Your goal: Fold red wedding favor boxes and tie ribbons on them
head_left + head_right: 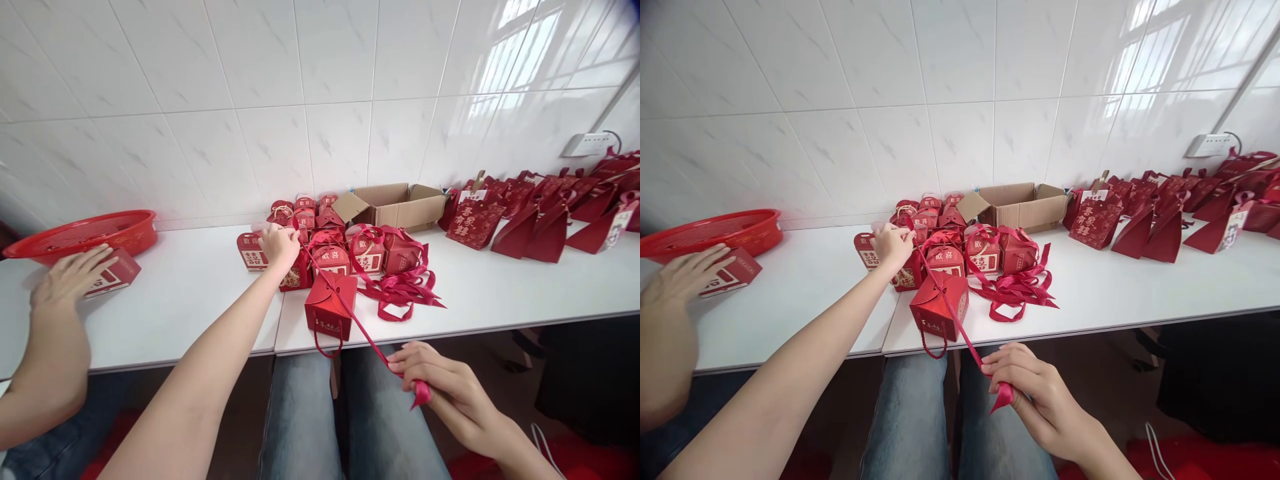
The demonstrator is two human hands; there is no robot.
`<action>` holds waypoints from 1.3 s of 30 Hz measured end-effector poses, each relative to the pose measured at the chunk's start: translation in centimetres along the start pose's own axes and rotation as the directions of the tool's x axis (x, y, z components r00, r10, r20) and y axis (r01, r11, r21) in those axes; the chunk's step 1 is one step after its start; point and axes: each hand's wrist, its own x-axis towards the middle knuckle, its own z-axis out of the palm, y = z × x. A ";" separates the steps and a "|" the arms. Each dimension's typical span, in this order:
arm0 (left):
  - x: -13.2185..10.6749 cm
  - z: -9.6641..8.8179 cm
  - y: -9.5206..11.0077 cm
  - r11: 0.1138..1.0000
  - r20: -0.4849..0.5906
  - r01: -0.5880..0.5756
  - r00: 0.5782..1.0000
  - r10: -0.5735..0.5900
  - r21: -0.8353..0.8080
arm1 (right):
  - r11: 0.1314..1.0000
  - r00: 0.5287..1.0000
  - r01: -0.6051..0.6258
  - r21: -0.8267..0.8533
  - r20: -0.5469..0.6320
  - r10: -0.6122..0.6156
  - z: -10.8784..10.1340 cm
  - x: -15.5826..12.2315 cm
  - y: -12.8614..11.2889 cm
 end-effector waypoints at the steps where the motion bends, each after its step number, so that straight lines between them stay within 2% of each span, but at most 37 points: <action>1: 0.0 0.1 -0.1 1.000 -0.008 -0.012 1.000 0.012 0.013 | 1.000 1.000 -0.011 0.003 -0.011 0.011 -0.1 -0.1 0.1; 5: 0.1 -0.5 -0.6 0.998 -0.043 -0.042 0.998 0.044 0.037 | 0.995 0.982 -0.096 -0.010 -0.166 0.093 -0.8 -0.9 0.7; 7: 0.1 -1.5 -1.0 0.999 -0.066 -0.032 0.997 0.035 0.034 | 0.984 0.938 -0.179 0.022 -0.298 0.178 -1.4 -1.1 1.5; 9: -0.2 -2.8 -1.4 1.000 -0.097 -0.002 0.995 0.004 0.023 | 0.953 0.850 -0.255 0.161 -0.433 0.301 -2.3 -0.8 2.7; 12: -1.8 -4.9 -1.4 1.000 -0.220 0.015 0.975 -0.012 0.012 | 0.862 0.645 -0.326 0.389 -0.575 0.504 -4.2 0.7 4.8; 14: -3.4 -6.0 -1.0 0.993 -0.324 -0.114 0.939 0.118 0.029 | 0.845 0.513 -0.431 0.318 -0.684 0.519 -5.5 2.1 5.5; 15: -4.4 -6.5 -0.7 0.977 -0.301 -0.211 0.931 0.208 0.025 | 0.849 0.485 -0.490 0.200 -0.746 0.456 -5.9 3.0 5.5; 16: -5.3 -6.8 -0.5 0.947 -0.211 -0.321 0.927 0.311 -0.013 | 0.848 0.513 -0.527 0.056 -0.774 0.370 -6.2 3.8 5.4; 17: -6.2 -7.1 -0.2 0.901 -0.070 -0.423 0.906 0.418 -0.094 | 0.846 0.595 -0.526 -0.090 -0.750 0.290 -6.3 4.6 5.2; 18: -7.1 -7.2 0.1 0.851 0.097 -0.486 0.854 0.510 -0.196 | 0.852 0.707 -0.481 -0.208 -0.666 0.237 -6.2 5.3 4.9; 19: -7.8 -7.2 0.3 0.812 0.242 -0.511 0.781 0.576 -0.283 | 0.870 0.822 -0.407 -0.279 -0.527 0.216 -5.9 6.1 4.6; 20: -8.4 -7.1 0.5 0.787 0.353 -0.518 0.706 0.614 -0.335 | 0.894 0.908 -0.333 -0.301 -0.358 0.218 -5.4 6.8 4.4; 21: -8.8 -7.0 0.7 0.778 0.431 -0.518 0.648 0.628 -0.355 | 0.913 0.953 -0.284 -0.294 -0.193 0.234 -4.8 7.5 4.3; 22: -9.2 -6.7 0.8 0.778 0.478 -0.523 0.615 0.627 -0.347 | 0.922 0.964 -0.264 -0.282 -0.061 0.257 -4.2 8.2 4.3; 23: -9.5 -6.4 0.9 0.783 0.508 -0.530 0.600 0.618 -0.326 | 0.922 0.958 -0.266 -0.280 0.033 0.286 -3.6 8.8 4.5; 26: -9.9 -5.6 1.0 0.795 0.556 -0.532 0.582 0.593 -0.291 | 0.912 0.921 -0.300 -0.281 0.163 0.353 -2.0 10.2 5.3; 29: -10.2 -5.0 0.9 0.797 0.577 -0.523 0.566 0.589 -0.301 | 0.929 0.926 -0.291 -0.226 0.176 0.333 -1.2 11.1 6.2; 35: -10.9 -4.6 0.3 0.786 0.557 -0.511 0.562 0.612 -0.348 | 0.943 0.942 -0.293 -0.157 0.121 0.313 -0.8 11.4 6.8; 39: -10.9 -4.4 -0.2 0.788 0.536 -0.486 0.579 0.614 -0.378 | 0.945 0.944 -0.300 -0.129 0.104 0.314 -0.8 11.2 6.7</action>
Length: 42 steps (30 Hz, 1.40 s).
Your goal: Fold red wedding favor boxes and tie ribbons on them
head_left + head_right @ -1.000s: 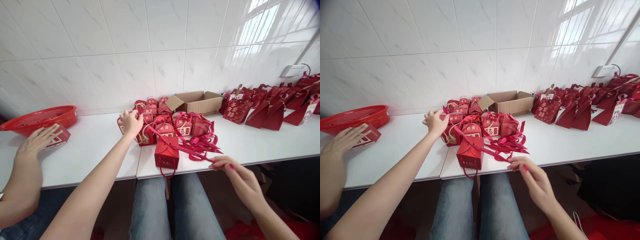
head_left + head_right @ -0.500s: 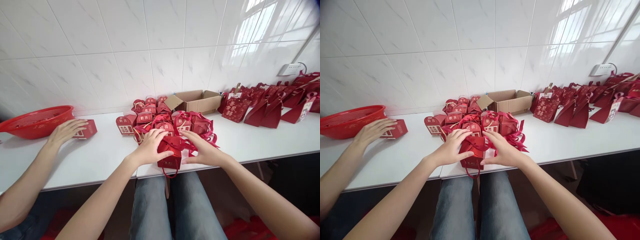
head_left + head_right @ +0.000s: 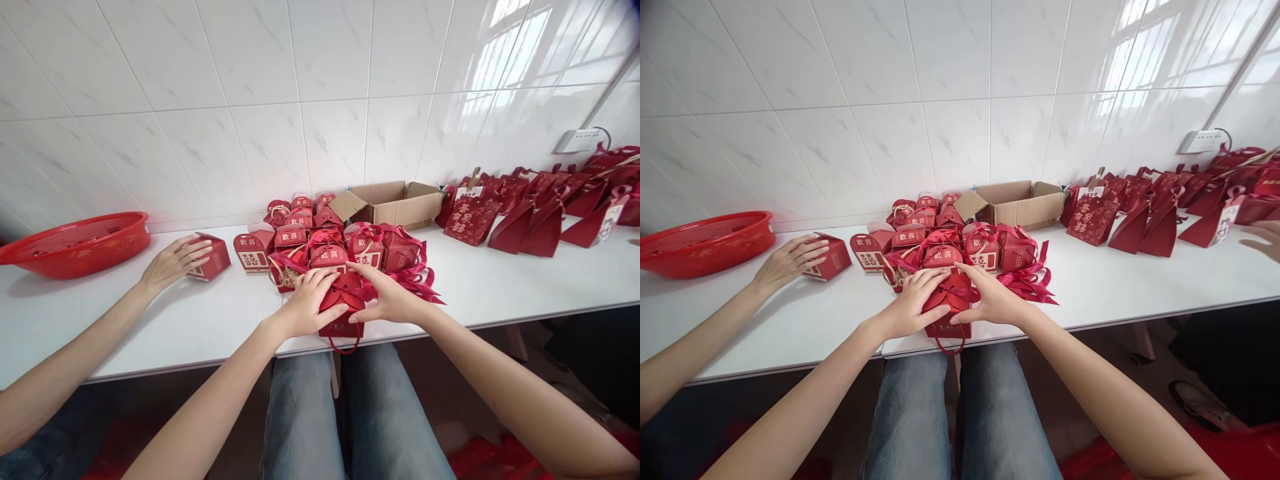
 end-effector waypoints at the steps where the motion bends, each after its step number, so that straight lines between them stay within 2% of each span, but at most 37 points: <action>1: -0.1 0.0 -0.2 1.000 -0.021 0.005 1.000 -0.005 -0.012 | 1.000 1.000 0.005 0.015 -0.011 -0.005 -0.1 -0.1 0.0; 4: -0.1 -0.3 -0.8 0.998 -0.122 0.037 0.992 -0.043 -0.055 | 0.994 0.994 -0.035 0.107 -0.096 0.045 -0.4 -0.1 0.3; 7: 0.0 -0.7 -1.2 0.995 -0.210 0.077 0.974 -0.090 -0.070 | 0.967 0.963 -0.167 0.191 -0.178 0.202 -0.8 -0.1 0.2; 11: 0.5 -1.1 -1.0 0.992 -0.231 0.118 0.965 -0.126 -0.050 | 0.923 0.934 -0.334 0.192 -0.066 0.352 -1.0 0.0 -0.8; 15: 0.6 -1.2 -0.5 0.971 -0.205 0.218 0.951 -0.233 -0.094 | 0.857 0.889 -0.455 0.240 0.063 0.454 -1.0 0.2 -1.5; 17: 0.6 -1.0 -0.3 0.954 -0.185 0.261 0.941 -0.285 -0.146 | 0.849 0.888 -0.459 0.262 0.136 0.438 -1.0 0.3 -1.5; 20: 0.7 -0.6 -0.2 0.931 -0.165 0.279 0.932 -0.322 -0.236 | 0.879 0.915 -0.397 0.265 0.191 0.356 -1.0 0.4 -1.2; 24: 0.9 0.1 -0.4 0.907 -0.152 0.277 0.929 -0.337 -0.318 | 0.858 0.918 -0.395 0.329 0.163 0.361 -1.1 0.4 -1.3; 30: 1.1 0.4 -0.7 0.903 -0.155 0.245 0.936 -0.315 -0.353 | 0.856 0.921 -0.387 0.343 0.109 0.373 -1.2 0.3 -1.0; 38: 1.0 0.4 -0.7 0.908 -0.174 0.241 0.934 -0.313 -0.342 | 0.844 0.922 -0.386 0.373 0.129 0.365 -1.2 -0.2 -0.4; 42: 0.9 0.7 -0.6 0.912 -0.195 0.257 0.924 -0.328 -0.319 | 0.823 0.937 -0.349 0.448 0.142 0.320 -1.5 -0.5 -0.1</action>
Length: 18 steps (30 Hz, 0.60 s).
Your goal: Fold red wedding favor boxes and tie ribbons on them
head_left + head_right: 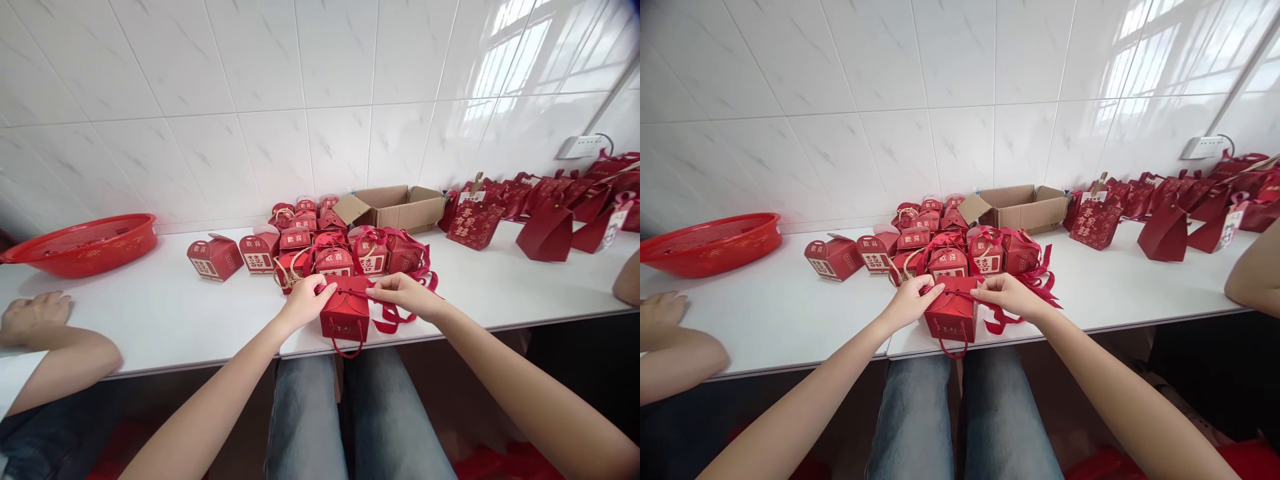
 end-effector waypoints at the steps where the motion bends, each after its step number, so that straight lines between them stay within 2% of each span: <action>1: 0.0 0.1 0.0 1.000 -0.005 0.000 1.000 0.000 0.006 | 0.999 1.000 0.015 0.034 0.007 -0.015 0.0 0.0 0.0; 5: 0.2 0.2 -0.1 1.000 -0.037 -0.007 0.999 0.008 0.029 | 0.977 0.998 0.055 0.208 0.025 -0.062 0.1 0.0 -0.4; 10: 0.2 0.1 0.0 1.000 -0.075 -0.021 0.997 0.022 0.022 | 0.921 0.996 0.087 0.379 -0.015 -0.088 0.4 0.0 -1.1; 14: 0.3 -0.2 0.3 0.999 -0.109 -0.043 0.993 0.043 0.004 | 0.906 0.995 0.096 0.413 -0.010 -0.101 0.8 0.2 -1.3; 18: 0.6 -0.4 1.1 0.999 -0.118 -0.050 0.992 0.049 -0.004 | 0.922 0.990 0.141 0.360 -0.040 -0.136 1.5 0.3 -1.5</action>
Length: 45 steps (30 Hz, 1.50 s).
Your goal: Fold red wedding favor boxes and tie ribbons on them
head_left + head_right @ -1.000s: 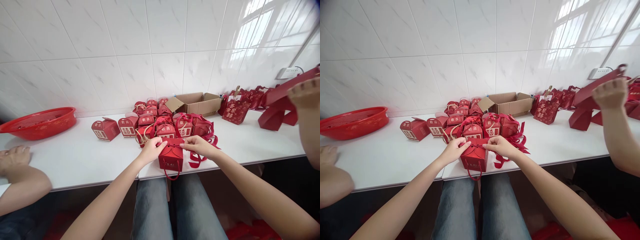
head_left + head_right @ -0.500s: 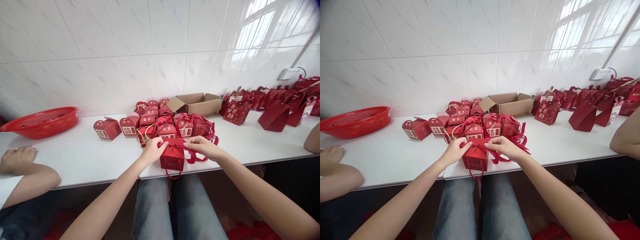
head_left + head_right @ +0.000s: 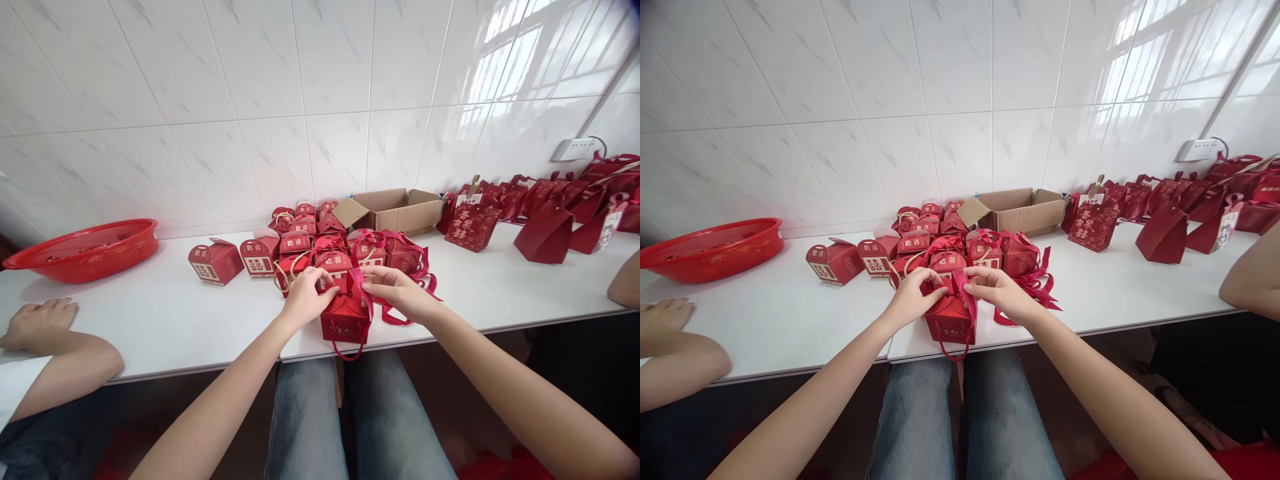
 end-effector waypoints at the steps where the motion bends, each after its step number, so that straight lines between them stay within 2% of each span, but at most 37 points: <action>1: 0.1 0.0 0.3 1.000 -0.006 0.006 1.000 -0.006 -0.015 | 1.000 1.000 0.008 -0.015 -0.010 -0.009 0.2 0.0 0.0; 8: 0.5 0.2 3.1 0.989 0.057 -0.022 0.998 0.030 -0.143 | 0.991 0.998 0.057 -0.117 -0.031 -0.061 0.8 0.0 0.1; 16: 0.4 0.7 3.7 0.982 -0.089 -0.132 0.989 0.121 -0.132 | 0.944 0.993 -0.035 -0.327 -0.118 -0.004 1.3 0.7 -0.1; 18: 0.3 0.6 3.5 0.980 -0.103 -0.141 0.987 0.127 -0.140 | 0.940 0.990 -0.020 -0.340 -0.137 -0.028 1.5 0.9 0.1; 21: 0.0 -0.1 2.7 0.985 -0.089 -0.087 0.993 0.074 -0.152 | 0.943 0.979 0.002 -0.332 -0.189 -0.069 1.9 1.0 0.6; 25: -0.5 -1.2 0.6 0.993 0.012 0.014 1.000 -0.013 -0.116 | 0.956 0.983 0.023 -0.293 -0.167 -0.075 2.2 0.9 0.9; 28: -0.6 -1.3 -0.8 0.995 0.100 0.051 0.994 -0.042 -0.085 | 0.960 0.989 0.045 -0.276 -0.121 -0.081 2.2 0.9 0.6; 33: -0.2 -0.8 -1.4 0.995 0.208 0.059 0.977 -0.041 -0.083 | 0.965 0.994 0.024 -0.260 -0.094 -0.050 2.1 0.9 0.1; 39: -0.1 -0.8 -1.6 0.997 0.188 0.034 0.982 -0.020 -0.074 | 0.962 0.994 -0.041 -0.271 -0.104 0.013 1.8 0.8 -0.4; 45: -0.6 -0.8 -1.7 1.000 0.176 0.004 0.984 0.000 -0.024 | 0.931 0.981 -0.090 -0.354 -0.191 0.022 2.5 1.0 -0.7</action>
